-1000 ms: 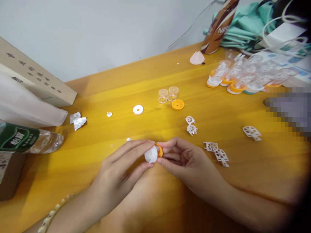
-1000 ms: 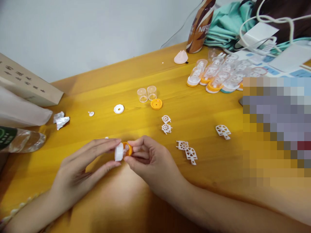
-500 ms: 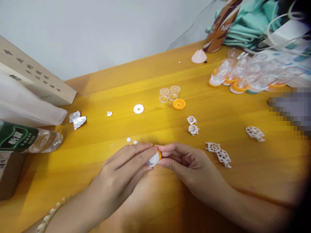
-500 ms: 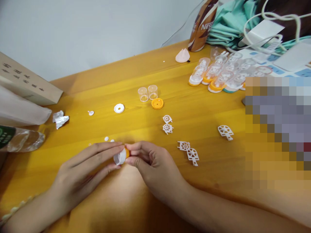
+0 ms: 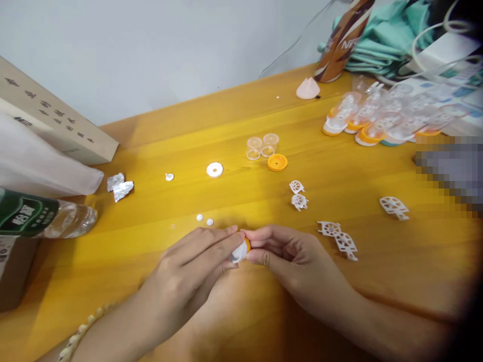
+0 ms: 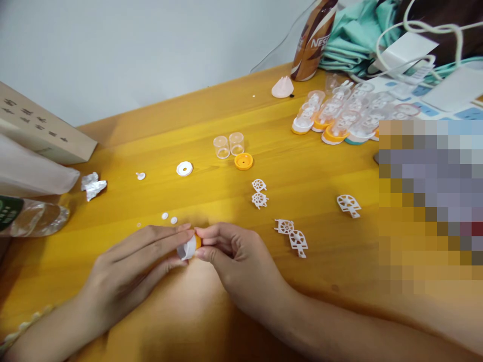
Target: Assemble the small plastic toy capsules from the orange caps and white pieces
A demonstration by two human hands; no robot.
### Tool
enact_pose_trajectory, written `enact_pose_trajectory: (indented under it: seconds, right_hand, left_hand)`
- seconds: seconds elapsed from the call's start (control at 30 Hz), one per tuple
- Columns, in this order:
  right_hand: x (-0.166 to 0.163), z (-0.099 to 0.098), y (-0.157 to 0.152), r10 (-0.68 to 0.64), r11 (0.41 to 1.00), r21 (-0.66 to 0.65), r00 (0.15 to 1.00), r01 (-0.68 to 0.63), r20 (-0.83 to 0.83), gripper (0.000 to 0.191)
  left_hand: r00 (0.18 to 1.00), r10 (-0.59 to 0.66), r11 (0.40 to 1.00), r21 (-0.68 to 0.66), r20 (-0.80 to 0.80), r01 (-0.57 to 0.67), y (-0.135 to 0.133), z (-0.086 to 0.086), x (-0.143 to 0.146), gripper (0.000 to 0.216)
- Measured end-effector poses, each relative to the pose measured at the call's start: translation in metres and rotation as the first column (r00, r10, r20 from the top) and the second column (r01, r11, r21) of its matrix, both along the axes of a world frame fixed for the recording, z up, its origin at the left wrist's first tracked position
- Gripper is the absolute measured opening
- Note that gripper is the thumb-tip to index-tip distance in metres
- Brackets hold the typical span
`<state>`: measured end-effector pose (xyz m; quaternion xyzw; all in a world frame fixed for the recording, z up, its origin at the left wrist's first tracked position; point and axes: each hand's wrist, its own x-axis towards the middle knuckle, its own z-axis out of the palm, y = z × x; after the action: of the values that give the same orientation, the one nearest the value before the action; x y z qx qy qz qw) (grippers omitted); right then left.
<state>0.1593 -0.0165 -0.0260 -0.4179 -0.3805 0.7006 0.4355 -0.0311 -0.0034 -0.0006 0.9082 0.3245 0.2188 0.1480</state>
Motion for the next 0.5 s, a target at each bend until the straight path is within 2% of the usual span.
enact_pose_trajectory:
  seconds: [0.3, 0.5]
  right_hand:
    - [0.0012, 0.0014, -0.0013, 0.013, 1.000, -0.007, 0.997, -0.012, 0.071, 0.010]
    - [0.0014, 0.0040, 0.0009, 0.060, 0.998, 0.008, 0.998, -0.060, -0.008, 0.009]
  left_hand:
    - [0.999, 0.009, 1.000, -0.027, 0.046, -0.008, -0.0018, -0.0027, -0.0002, 0.042]
    - [0.997, 0.024, 0.995, -0.094, 0.068, -0.017, -0.0001, -0.0028, 0.0000, 0.038]
